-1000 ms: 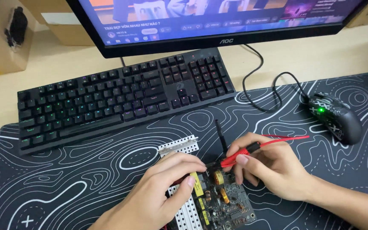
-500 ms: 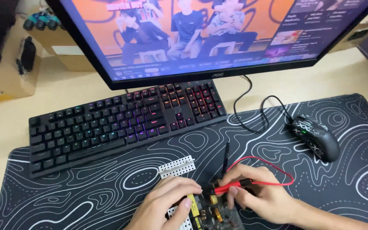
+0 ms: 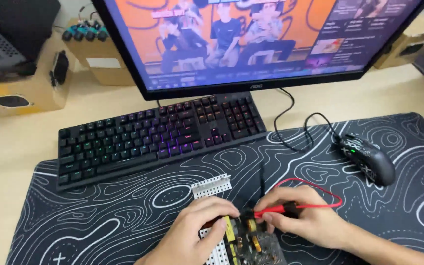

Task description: Testing electrical components on a circuit board using a multimeter probe at a repair bench.

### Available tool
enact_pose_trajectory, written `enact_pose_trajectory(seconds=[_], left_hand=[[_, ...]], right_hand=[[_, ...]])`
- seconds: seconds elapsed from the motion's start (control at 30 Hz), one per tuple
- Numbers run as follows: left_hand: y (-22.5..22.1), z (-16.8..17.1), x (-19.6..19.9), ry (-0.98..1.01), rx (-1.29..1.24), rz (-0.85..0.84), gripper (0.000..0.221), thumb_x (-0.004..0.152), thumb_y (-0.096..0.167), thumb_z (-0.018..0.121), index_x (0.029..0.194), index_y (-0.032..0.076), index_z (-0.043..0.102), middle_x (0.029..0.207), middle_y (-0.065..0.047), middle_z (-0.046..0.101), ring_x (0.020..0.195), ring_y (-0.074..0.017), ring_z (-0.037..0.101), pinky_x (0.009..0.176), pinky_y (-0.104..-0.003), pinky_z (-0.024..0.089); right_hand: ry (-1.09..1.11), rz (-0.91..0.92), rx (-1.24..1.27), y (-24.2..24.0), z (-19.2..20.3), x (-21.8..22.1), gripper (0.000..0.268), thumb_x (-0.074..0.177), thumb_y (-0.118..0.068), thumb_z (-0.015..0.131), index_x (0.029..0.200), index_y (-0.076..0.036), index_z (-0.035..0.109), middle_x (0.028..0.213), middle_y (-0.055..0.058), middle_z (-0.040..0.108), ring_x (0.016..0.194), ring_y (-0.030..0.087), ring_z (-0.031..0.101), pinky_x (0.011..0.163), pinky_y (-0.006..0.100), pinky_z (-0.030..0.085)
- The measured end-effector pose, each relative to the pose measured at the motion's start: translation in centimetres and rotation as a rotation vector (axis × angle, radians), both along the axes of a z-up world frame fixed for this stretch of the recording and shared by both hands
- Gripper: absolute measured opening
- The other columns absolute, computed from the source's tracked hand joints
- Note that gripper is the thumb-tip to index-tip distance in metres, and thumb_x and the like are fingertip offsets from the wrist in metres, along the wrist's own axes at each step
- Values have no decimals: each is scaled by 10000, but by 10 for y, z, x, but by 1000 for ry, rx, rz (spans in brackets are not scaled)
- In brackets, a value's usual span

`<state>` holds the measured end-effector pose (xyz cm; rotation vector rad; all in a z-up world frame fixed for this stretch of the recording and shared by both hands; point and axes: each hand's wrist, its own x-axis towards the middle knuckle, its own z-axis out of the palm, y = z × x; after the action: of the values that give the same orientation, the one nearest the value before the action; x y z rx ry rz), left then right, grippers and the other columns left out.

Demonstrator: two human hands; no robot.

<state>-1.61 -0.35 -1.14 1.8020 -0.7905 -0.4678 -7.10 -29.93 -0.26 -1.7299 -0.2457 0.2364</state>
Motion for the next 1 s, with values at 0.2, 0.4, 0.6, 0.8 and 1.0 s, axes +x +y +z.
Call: enact_pose_trajectory(seconds=[0.2, 0.4, 0.6, 0.8, 1.0], left_hand=[[4, 17, 3, -164, -27, -33, 327, 1107, 173, 563, 1269, 56, 821, 1310, -103, 843, 1255, -275, 775, 1129, -460, 555], [3, 17, -1, -144, -27, -11, 310, 1090, 153, 592, 1255, 71, 841, 1297, -84, 855, 1238, -256, 796, 1125, -428, 570], [3, 18, 0, -65, 46, 4, 325, 1088, 170, 589, 1266, 123, 857, 1324, -33, 861, 1280, -226, 778, 1134, -424, 567], [4, 20, 1, -60, 55, 2, 332, 1091, 185, 590, 1283, 129, 856, 1340, -34, 859, 1294, -221, 775, 1150, -427, 552], [6, 17, 0, -43, 54, -3, 333, 1099, 193, 591, 1291, 126, 854, 1339, -31, 859, 1296, -214, 782, 1150, -422, 569]], right_hand=[[-13, -1, -115, 2, 4, 3, 198, 1032, -220, 781, 1081, -56, 880, 900, 74, 912, 707, 113, 808, 563, 247, 680], [12, -4, -129, 1, 7, 3, 252, 1014, -211, 780, 1125, -44, 933, 973, 63, 949, 687, 104, 830, 556, 247, 685], [68, -50, -68, 3, 9, 1, 206, 1016, -152, 770, 1072, -23, 920, 896, 92, 916, 657, 132, 780, 534, 257, 644], [53, -42, 38, 3, 10, 2, 223, 1042, -143, 749, 1096, 40, 863, 829, 185, 870, 525, 159, 670, 490, 263, 610], [68, -35, -30, 3, 10, 1, 211, 1044, -153, 726, 1085, 2, 863, 794, 143, 873, 524, 142, 666, 502, 263, 612]])
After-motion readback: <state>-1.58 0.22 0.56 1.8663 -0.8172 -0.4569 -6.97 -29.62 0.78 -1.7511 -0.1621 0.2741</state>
